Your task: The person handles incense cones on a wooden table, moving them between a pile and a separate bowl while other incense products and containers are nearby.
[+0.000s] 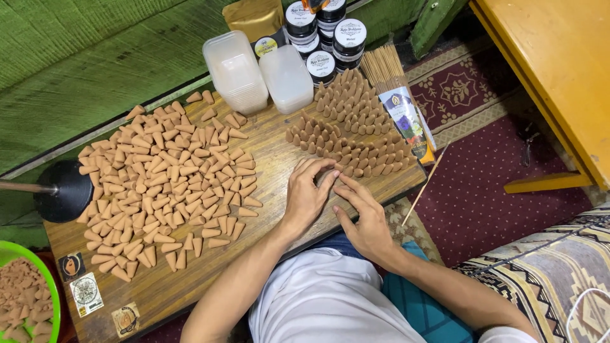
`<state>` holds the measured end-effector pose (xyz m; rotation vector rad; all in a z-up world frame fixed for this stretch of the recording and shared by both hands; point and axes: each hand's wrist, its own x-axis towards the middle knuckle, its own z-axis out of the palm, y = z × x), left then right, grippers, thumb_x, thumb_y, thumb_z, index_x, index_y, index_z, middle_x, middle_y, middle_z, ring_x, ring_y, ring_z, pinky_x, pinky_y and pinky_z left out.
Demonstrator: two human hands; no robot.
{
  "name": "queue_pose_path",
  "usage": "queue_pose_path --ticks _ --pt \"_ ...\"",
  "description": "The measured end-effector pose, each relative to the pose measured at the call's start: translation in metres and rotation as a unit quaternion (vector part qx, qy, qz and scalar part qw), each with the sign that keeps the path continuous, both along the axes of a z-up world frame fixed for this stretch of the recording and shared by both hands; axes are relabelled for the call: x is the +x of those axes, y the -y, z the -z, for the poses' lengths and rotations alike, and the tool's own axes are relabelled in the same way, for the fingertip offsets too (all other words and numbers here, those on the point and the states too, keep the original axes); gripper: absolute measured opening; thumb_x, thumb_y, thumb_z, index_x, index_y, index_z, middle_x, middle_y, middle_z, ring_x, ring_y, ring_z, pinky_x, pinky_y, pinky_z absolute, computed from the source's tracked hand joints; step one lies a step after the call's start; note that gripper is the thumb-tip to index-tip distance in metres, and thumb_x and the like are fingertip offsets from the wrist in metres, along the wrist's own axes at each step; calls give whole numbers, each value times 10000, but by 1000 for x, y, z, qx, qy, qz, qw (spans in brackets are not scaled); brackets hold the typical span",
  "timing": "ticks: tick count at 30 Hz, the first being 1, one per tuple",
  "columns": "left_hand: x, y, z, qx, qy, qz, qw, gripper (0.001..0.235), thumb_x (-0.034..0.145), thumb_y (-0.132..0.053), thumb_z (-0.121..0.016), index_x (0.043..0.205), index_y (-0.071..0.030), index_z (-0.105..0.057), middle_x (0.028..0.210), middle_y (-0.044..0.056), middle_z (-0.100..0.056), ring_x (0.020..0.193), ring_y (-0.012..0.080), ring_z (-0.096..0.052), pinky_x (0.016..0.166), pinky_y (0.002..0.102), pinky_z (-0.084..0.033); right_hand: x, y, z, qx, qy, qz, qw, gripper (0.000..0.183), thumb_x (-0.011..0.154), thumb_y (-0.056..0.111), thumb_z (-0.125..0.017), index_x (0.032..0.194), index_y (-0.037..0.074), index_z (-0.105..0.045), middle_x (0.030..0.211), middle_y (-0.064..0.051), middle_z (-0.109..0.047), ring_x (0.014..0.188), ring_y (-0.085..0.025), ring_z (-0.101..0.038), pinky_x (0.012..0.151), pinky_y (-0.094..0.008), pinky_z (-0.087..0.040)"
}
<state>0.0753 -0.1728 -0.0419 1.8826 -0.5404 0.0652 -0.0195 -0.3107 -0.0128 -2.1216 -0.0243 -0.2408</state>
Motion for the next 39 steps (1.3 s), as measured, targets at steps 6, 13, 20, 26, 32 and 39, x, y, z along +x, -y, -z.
queue_pose_path --ticks 6,13,20,26,32,39 --pt "0 0 1 -5 2 -2 1000 175 923 -127 -743 1095 -93 -745 918 109 -750 919 342 -699 846 455 -543 1 -3 -5 8 2 5 1000 323 883 27 -725 1206 18 -720 1362 -189 -629 1185 -368 -671 988 -491 -541" --pt "-1 -2 12 4 -13 4 1000 186 923 -117 -739 1108 -100 -744 939 98 -771 942 325 -700 862 453 -542 2 0 1 12 4 19 1000 282 867 43 -758 1148 34 -738 1308 -164 -655 1153 -340 -697 960 -449 -566" --pt "-1 -2 6 -1 -3 -2 1000 201 908 -120 -749 1108 -98 -740 941 95 -775 918 312 -702 850 443 -549 4 0 -1 19 6 24 1000 250 852 46 -774 1100 48 -744 1252 -151 -673 1110 -340 -717 918 -417 -584" --pt "-2 2 -6 -5 4 -18 1000 193 909 -207 -784 1070 -108 -748 917 75 -770 889 277 -700 830 413 -557 4 1 1 21 -2 27 999 236 844 78 -789 1077 74 -750 1212 -125 -686 1081 -318 -729 894 -393 -596" --pt "-1 9 -10 -10 2 -48 999 174 904 -247 -800 982 -99 -752 834 70 -745 789 260 -693 768 402 -556 4 2 4 30 16 23 999 205 851 80 -783 1053 67 -750 1157 -150 -700 1067 -359 -726 894 -445 -581" --pt "0 12 -9 -28 5 -46 999 129 917 -222 -785 999 -123 -769 845 44 -737 797 239 -703 780 383 -550 3 4 8 31 22 17 999 178 853 100 -792 1026 81 -759 1134 -125 -714 1057 -349 -730 901 -448 -569"
